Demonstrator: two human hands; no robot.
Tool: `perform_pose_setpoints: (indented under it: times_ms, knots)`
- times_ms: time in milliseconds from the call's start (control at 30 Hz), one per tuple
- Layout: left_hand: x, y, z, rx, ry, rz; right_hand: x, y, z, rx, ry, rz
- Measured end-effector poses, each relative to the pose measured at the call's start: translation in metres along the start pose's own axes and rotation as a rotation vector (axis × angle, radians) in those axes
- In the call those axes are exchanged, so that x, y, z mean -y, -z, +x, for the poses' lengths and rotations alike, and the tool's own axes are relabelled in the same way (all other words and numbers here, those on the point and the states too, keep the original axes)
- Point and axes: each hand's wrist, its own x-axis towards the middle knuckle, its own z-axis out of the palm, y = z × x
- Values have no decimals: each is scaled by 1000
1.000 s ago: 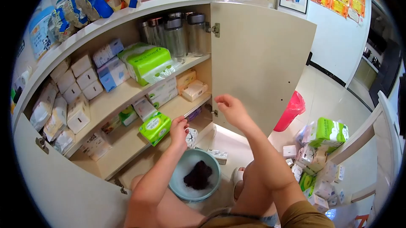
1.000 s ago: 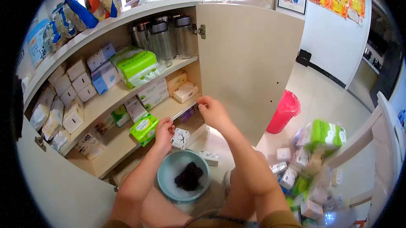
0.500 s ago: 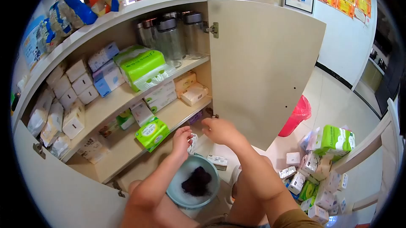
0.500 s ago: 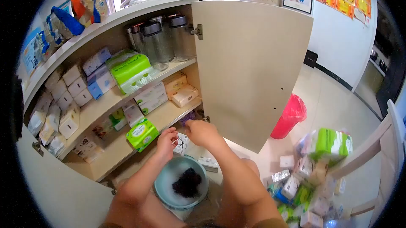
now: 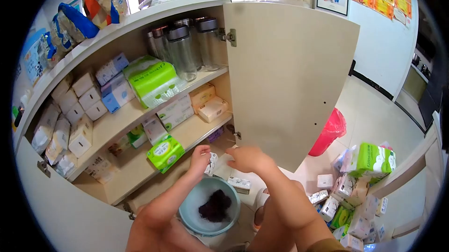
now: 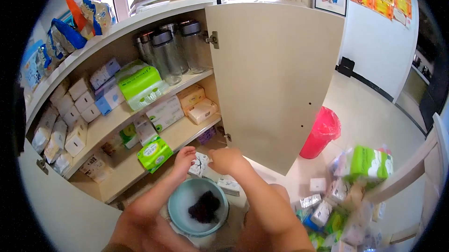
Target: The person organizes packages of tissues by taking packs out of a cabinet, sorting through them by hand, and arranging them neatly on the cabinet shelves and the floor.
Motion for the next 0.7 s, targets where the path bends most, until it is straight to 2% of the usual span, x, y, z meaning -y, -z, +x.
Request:
perform_pose_setpoints:
  times_ms: [33, 67, 133, 200, 233, 300, 467, 700]
  knots:
    - [2, -2, 11, 37, -129, 99, 1, 0, 2, 3, 24, -3]
    - [5, -3, 28, 30, -132, 97, 3, 1, 4, 3, 31, -7]
    - [-4, -9, 62, 79, -300, 447, 6, 2, 10, 104, 48, 9]
    - [-27, -19, 81, -56, -267, 745, 7, 1, 13, 120, 42, -6]
    - [-31, -21, 93, -56, -269, 741, 7, 1, 15, 131, 32, -21]
    - [-36, -23, 118, -186, -365, 916, 7, 1, 17, 130, 22, -29]
    - [-28, -15, 168, -129, -274, 935, 15, 9, 17, 154, 19, -17]
    - [-52, -16, 159, -40, -78, 1073, 10, -1, 30, 172, 1, -31]
